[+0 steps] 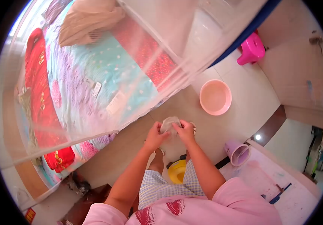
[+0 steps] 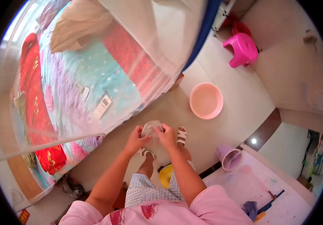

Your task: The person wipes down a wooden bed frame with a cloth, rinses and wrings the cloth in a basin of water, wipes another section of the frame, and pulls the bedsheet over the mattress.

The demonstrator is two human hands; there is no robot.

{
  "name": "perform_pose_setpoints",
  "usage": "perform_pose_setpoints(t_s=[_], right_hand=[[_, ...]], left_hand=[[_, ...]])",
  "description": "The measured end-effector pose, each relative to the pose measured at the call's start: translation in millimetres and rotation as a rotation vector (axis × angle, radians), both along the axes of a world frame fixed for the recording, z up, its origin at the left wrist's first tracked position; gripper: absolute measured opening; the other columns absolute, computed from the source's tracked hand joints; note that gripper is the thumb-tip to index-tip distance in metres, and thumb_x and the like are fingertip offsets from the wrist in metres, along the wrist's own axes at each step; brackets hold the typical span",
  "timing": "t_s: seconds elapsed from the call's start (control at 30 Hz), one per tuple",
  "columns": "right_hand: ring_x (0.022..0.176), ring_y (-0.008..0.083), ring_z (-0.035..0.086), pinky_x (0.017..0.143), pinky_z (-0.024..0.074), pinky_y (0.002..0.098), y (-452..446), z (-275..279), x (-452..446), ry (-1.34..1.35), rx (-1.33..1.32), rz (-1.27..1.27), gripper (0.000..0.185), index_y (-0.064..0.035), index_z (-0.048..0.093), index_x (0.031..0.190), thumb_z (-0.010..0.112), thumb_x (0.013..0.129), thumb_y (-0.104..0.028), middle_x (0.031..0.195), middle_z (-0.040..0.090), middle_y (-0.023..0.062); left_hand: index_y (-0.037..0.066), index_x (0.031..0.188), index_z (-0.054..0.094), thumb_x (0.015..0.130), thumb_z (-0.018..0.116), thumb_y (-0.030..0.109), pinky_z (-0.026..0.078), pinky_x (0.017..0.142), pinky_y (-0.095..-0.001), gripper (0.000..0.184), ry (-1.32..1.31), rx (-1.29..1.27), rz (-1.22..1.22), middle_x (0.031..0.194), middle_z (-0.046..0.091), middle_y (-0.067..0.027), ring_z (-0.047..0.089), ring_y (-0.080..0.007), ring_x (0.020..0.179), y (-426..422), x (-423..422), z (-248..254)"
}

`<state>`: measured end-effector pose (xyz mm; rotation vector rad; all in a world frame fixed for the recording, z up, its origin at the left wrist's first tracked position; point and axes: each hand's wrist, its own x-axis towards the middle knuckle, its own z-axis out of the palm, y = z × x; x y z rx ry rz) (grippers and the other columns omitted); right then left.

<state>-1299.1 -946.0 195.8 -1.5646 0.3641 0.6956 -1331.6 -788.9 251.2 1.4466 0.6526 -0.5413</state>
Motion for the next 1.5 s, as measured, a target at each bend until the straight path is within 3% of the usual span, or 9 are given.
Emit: perform_pose_setpoints(t_s=[0.1, 0.23, 0.43, 0.57, 0.63, 0.77, 0.9, 1.3, 1.5], right_hand=[[0.064, 0.0096, 0.054, 0.058, 0.0448, 0.0272, 1.4, -55.1, -6.9, -0.376, -0.174, -0.142, 0.025, 0.0051, 0.064, 0.080, 0.068, 0.085, -0.019, 0.071, 0.063, 0.0028], [0.064, 0.0112, 0.052, 0.060, 0.0439, 0.0261, -32.1, -86.0, 34.1, -0.117, -0.285, 0.024, 0.024, 0.0050, 0.066, 0.079, 0.069, 0.084, -0.019, 0.071, 0.061, 0.0024], [0.077, 0.0085, 0.054, 0.065, 0.0429, 0.0256, -40.7, -183.2, 66.3, -0.258, 0.124, -0.053, 0.021, 0.0029, 0.066, 0.085, 0.067, 0.086, -0.018, 0.084, 0.061, 0.0011], [0.086, 0.0144, 0.057, 0.077, 0.0442, 0.0287, -45.4, -190.0, 108.0, -0.172, 0.193, 0.429, 0.031, 0.0040, 0.065, 0.100, 0.071, 0.078, -0.018, 0.092, 0.064, 0.0066], [0.089, 0.0163, 0.059, 0.081, 0.0446, 0.0294, -45.1, -200.1, 125.5, -0.332, -0.053, 0.713, 0.037, 0.0030, 0.065, 0.105, 0.073, 0.075, -0.016, 0.097, 0.065, 0.0089], [0.086, 0.0146, 0.057, 0.077, 0.0451, 0.0309, -36.1, -225.7, 146.5, -0.651, -0.120, 0.584, 0.031, 0.0007, 0.064, 0.094, 0.076, 0.068, -0.011, 0.100, 0.064, 0.0095], [0.083, 0.0128, 0.055, 0.074, 0.0448, 0.0291, -34.1, -229.1, 171.9, -0.583, 0.354, 0.663, 0.025, 0.0008, 0.064, 0.088, 0.075, 0.068, -0.008, 0.097, 0.063, 0.0063], [0.081, 0.0120, 0.057, 0.072, 0.0459, 0.0252, -44.2, -254.6, 173.5, -0.173, 0.355, 0.121, 0.050, -0.0002, 0.056, 0.124, 0.060, 0.074, -0.002, 0.095, 0.062, 0.0026], [0.069, 0.0128, 0.054, 0.062, 0.0451, 0.0290, -28.6, -263.2, 163.4, -0.266, 0.012, 0.139, 0.040, 0.0006, 0.061, 0.112, 0.060, 0.072, -0.004, 0.080, 0.058, 0.0070]], left_hand=[[0.006, 0.099, 0.047, 0.076, 0.073, 0.004, 0.046, 0.069, -0.0268, 0.034, -0.147, 0.263, -0.111, 0.088, 0.057, -0.0043, 0.054, -0.0120, 0.078, 3.0, 0.6, -43.0], [0.006, 0.098, 0.047, 0.076, 0.073, 0.002, 0.043, 0.069, -0.0242, 0.035, -0.232, 0.081, 0.113, 0.085, 0.052, -0.0022, 0.049, -0.0098, 0.077, -5.7, 15.5, -133.3], [0.005, 0.098, 0.048, 0.076, 0.071, 0.000, 0.043, 0.069, -0.0239, 0.032, -0.403, 0.321, -0.035, 0.088, 0.053, 0.0002, 0.050, -0.0093, 0.076, 4.0, 44.5, -220.9], [0.006, 0.099, 0.049, 0.077, 0.070, 0.000, 0.044, 0.072, -0.0241, 0.031, -0.410, 0.320, -0.071, 0.091, 0.054, -0.0006, 0.050, -0.0092, 0.079, 2.3, 54.1, -259.9], [0.006, 0.102, 0.050, 0.078, 0.068, 0.001, 0.044, 0.076, -0.0240, 0.030, -0.521, -0.119, 0.161, 0.096, 0.054, -0.0013, 0.051, -0.0093, 0.083, -8.9, 65.7, -269.4], [0.006, 0.107, 0.052, 0.081, 0.064, 0.000, 0.044, 0.078, -0.0240, 0.029, -0.505, -0.065, 0.014, 0.099, 0.054, -0.0020, 0.053, -0.0097, 0.088, -4.6, 76.8, -272.1], [0.004, 0.107, 0.055, 0.084, 0.060, 0.000, 0.045, 0.080, -0.0251, 0.024, -0.571, 0.162, -0.051, 0.101, 0.054, -0.0026, 0.054, -0.0104, 0.093, 7.1, 78.2, -301.5], [0.004, 0.112, 0.059, 0.084, 0.062, 0.004, 0.048, 0.080, -0.0328, 0.028, -0.873, 0.904, -0.211, 0.107, 0.057, -0.0116, 0.057, -0.0262, 0.092, 17.7, 68.4, -310.1], [0.005, 0.116, 0.057, 0.084, 0.063, 0.005, 0.048, 0.075, -0.0347, 0.033, -0.850, 1.106, -0.137, 0.100, 0.056, -0.0112, 0.056, -0.0271, 0.090, 10.6, 85.9, -319.4]])
